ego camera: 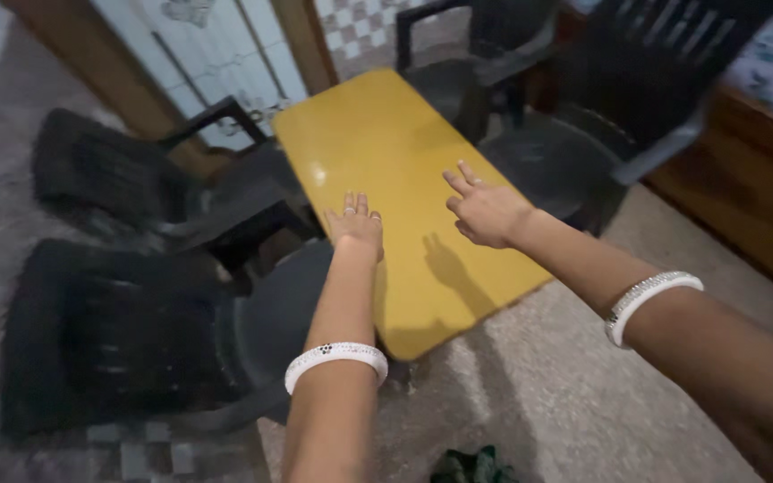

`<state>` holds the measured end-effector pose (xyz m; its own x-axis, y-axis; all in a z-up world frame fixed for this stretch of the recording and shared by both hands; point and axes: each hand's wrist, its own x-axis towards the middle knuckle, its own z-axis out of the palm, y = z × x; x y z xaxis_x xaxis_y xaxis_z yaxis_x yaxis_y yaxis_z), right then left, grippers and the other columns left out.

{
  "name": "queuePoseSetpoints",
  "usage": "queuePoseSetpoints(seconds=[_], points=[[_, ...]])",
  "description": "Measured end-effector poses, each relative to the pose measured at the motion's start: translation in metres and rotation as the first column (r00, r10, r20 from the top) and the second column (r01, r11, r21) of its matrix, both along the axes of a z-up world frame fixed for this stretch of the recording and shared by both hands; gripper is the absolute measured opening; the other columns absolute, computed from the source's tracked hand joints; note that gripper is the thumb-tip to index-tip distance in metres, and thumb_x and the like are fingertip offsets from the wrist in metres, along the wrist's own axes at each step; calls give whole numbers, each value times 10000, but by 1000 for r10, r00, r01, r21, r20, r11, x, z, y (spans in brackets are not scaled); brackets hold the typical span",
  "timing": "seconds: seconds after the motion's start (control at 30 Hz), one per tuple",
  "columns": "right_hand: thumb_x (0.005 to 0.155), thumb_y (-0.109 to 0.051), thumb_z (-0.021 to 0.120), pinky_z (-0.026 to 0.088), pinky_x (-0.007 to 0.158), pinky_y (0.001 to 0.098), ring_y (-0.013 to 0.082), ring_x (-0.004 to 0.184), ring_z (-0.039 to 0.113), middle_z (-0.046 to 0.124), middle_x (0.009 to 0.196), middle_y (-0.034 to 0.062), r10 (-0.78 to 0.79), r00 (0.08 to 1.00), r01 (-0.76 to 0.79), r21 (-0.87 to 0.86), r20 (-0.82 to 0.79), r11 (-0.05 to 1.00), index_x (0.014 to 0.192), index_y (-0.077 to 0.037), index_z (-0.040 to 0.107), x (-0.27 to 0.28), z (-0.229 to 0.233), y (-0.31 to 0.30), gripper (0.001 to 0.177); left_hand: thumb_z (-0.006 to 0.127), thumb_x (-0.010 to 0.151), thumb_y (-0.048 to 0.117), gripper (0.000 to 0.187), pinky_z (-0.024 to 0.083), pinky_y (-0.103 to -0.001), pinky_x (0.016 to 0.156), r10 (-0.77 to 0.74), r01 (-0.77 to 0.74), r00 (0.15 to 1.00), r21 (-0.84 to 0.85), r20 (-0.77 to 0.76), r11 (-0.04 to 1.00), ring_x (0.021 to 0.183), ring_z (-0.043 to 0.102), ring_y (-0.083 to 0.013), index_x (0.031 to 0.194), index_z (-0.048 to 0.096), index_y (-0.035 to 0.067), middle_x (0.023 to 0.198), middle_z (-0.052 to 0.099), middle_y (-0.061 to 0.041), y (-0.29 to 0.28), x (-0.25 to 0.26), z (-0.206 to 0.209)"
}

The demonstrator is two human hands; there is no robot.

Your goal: The person moves a black plastic chair and a small wooden table within a bedroom, repositioning them near a bed. The person also smooths the bedsheet with both hands.

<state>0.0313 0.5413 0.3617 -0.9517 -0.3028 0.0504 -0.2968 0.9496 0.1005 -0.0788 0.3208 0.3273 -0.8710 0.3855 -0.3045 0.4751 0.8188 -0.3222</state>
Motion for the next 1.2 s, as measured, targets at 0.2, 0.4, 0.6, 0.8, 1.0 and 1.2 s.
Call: queuePoseSetpoints(seconds=[0.2,0.4,0.6,0.8,1.0,1.2], points=[[863,-304,706,416,1113,486,425,1536,170,278,1615,226,-240,966,245,-43,95,969,1267,-23,608,54,9,9,501,567,989,230,643,225,-651,1200,-170,170,985,9,18,985,1603,40,-296,1595,352,210,1746,50,-53,41,36,5],[830,-331,737,334,1193,491,433,1509,202,330,1586,234,-356,934,357,-40,36,933,1258,-44,642,138,-7,0,524,542,994,212,638,200,-650,1205,-319,319,948,-2,-24,948,1596,29,-295,1599,340,210,1737,45,-58,45,94,6],[875,-289,651,533,956,478,376,1202,589,670,1208,182,-457,888,461,-92,56,883,989,-87,737,233,-14,-33,247,510,1004,205,558,214,-655,1202,-513,513,857,-6,-52,858,1584,96,-280,1553,409,211,1709,156,-72,11,167,1],[877,-317,616,574,755,510,375,867,714,746,897,159,-545,839,544,-91,16,834,828,-107,748,329,-18,-74,253,593,960,244,471,247,-654,1185,-667,662,745,-102,-25,743,1564,218,-291,1427,582,179,1635,359,-114,-16,246,24],[893,-328,600,567,737,520,394,821,707,742,842,166,-720,694,719,-69,3,692,815,-115,757,409,-7,-66,276,597,968,260,401,235,-683,1199,-754,754,657,-2,-9,657,1557,275,-298,1359,652,188,1612,410,-113,3,305,31],[916,-311,596,568,754,502,363,837,718,747,861,158,-848,528,849,14,-54,528,826,-104,758,468,10,-56,278,623,925,212,470,213,-677,1188,-829,829,559,1,-20,559,1556,215,-317,1392,619,158,1663,291,-151,36,325,37]])
